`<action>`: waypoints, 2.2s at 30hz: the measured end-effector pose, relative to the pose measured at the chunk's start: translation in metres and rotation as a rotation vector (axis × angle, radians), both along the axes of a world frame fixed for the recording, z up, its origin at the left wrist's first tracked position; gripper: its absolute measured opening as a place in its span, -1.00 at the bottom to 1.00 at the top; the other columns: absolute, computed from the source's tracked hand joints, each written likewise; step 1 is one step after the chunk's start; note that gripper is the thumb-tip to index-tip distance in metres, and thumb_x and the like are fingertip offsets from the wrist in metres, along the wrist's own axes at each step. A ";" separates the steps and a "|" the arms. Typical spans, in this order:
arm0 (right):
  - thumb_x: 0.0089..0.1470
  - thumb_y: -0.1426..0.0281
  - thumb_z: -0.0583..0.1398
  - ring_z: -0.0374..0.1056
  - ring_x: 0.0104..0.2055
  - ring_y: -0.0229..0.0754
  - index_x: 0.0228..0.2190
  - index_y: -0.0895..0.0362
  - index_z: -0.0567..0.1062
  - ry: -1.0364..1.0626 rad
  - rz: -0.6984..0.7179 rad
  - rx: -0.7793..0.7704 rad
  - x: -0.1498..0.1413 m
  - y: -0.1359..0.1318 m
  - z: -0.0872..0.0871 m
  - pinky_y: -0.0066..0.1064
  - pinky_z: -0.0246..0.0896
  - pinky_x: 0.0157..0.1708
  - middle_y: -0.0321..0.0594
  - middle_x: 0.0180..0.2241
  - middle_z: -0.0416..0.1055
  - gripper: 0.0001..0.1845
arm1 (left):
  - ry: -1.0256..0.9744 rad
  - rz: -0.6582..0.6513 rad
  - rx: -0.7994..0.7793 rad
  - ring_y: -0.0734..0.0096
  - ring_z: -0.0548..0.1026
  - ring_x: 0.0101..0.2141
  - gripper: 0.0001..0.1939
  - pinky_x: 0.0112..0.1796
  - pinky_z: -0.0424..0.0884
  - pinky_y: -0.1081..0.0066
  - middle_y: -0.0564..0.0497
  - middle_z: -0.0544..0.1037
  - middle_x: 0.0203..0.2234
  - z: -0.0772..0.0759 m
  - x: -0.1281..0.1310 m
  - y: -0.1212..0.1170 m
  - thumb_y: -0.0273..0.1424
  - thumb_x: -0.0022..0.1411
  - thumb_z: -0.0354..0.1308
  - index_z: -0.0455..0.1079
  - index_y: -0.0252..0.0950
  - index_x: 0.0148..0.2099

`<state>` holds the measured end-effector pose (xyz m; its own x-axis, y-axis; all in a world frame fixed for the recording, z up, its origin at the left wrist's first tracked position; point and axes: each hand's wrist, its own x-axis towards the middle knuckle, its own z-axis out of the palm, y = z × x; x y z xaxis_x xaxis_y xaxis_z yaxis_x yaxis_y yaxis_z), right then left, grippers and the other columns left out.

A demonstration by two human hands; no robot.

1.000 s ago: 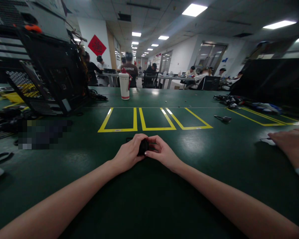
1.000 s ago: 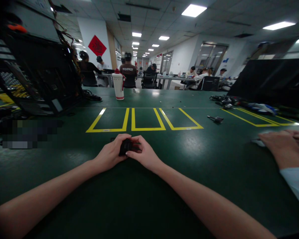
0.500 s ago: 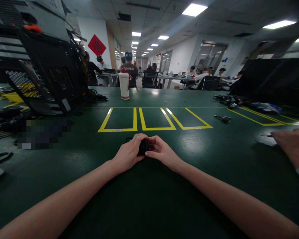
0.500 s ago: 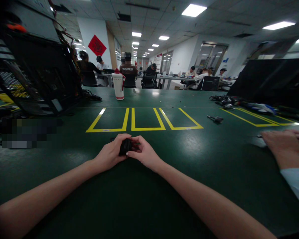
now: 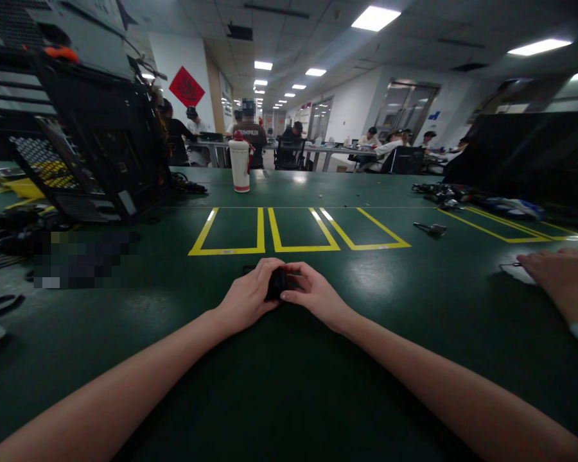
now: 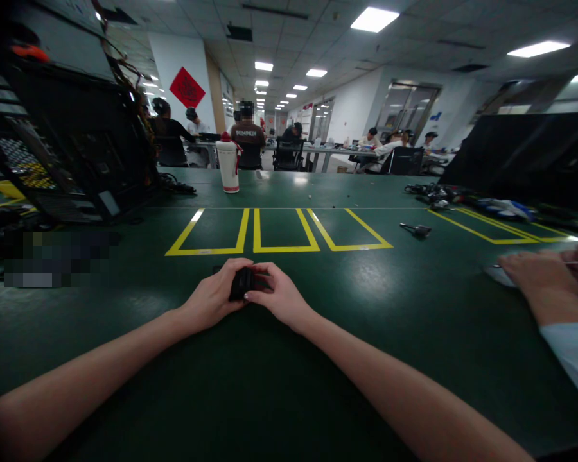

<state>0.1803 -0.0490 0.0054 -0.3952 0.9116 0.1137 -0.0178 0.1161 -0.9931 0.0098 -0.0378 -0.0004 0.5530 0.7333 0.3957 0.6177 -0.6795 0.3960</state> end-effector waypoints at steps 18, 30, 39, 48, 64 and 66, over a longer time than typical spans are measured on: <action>-0.20 0.51 0.23 0.20 -0.04 -0.18 -0.22 0.09 0.26 -0.002 0.018 0.027 0.001 0.001 -0.003 -0.22 0.11 -0.01 -0.23 -0.14 0.24 -0.57 | 0.009 0.004 -0.001 0.23 0.32 -0.13 -0.36 -0.23 0.35 0.19 -0.01 0.16 -0.04 -0.001 0.000 -0.001 -0.46 -0.03 0.11 -0.15 -0.11 0.05; -0.16 0.42 0.22 0.22 -0.07 -0.14 -0.21 0.06 0.27 -0.021 -0.015 0.031 0.000 0.003 -0.004 -0.22 0.23 -0.15 -0.21 -0.12 0.23 -0.60 | -0.008 0.013 0.031 0.25 0.31 -0.13 -0.41 -0.24 0.35 0.23 -0.02 0.18 -0.05 -0.003 0.001 -0.001 -0.44 0.00 0.10 -0.11 -0.17 0.03; -0.18 0.46 0.22 0.27 -0.14 -0.21 -0.28 0.08 0.26 0.025 0.033 0.033 0.000 0.004 -0.005 -0.22 0.17 -0.11 -0.26 -0.22 0.27 -0.64 | -0.008 0.023 0.050 0.22 0.32 -0.13 -0.38 -0.23 0.35 0.20 -0.03 0.19 -0.06 -0.005 0.001 0.002 -0.47 -0.04 0.13 -0.10 -0.18 0.02; -0.16 0.42 0.21 0.22 -0.07 -0.17 -0.22 0.08 0.27 -0.006 -0.006 0.002 0.000 0.005 -0.003 -0.23 0.18 -0.10 -0.21 -0.14 0.25 -0.62 | -0.017 0.020 0.052 0.21 0.33 -0.14 -0.42 -0.26 0.36 0.20 -0.03 0.19 -0.06 -0.004 0.001 0.001 -0.41 0.01 0.09 -0.11 -0.16 0.03; -0.16 0.42 0.21 0.24 -0.09 -0.19 -0.25 0.08 0.29 0.041 0.004 -0.007 0.000 0.003 -0.001 -0.24 0.19 -0.10 -0.24 -0.17 0.27 -0.65 | 0.015 0.039 0.023 0.26 0.34 -0.17 -0.43 -0.29 0.37 0.25 -0.02 0.19 -0.06 0.001 0.001 -0.002 -0.41 0.02 0.09 -0.11 -0.16 0.03; -0.17 0.42 0.22 0.21 -0.05 -0.17 -0.22 0.09 0.29 0.024 0.007 -0.025 0.001 0.004 -0.001 -0.22 0.14 -0.05 -0.21 -0.14 0.26 -0.61 | 0.021 0.038 0.021 0.26 0.34 -0.16 -0.42 -0.28 0.37 0.25 -0.02 0.19 -0.06 0.001 0.001 -0.001 -0.42 0.01 0.10 -0.11 -0.17 0.03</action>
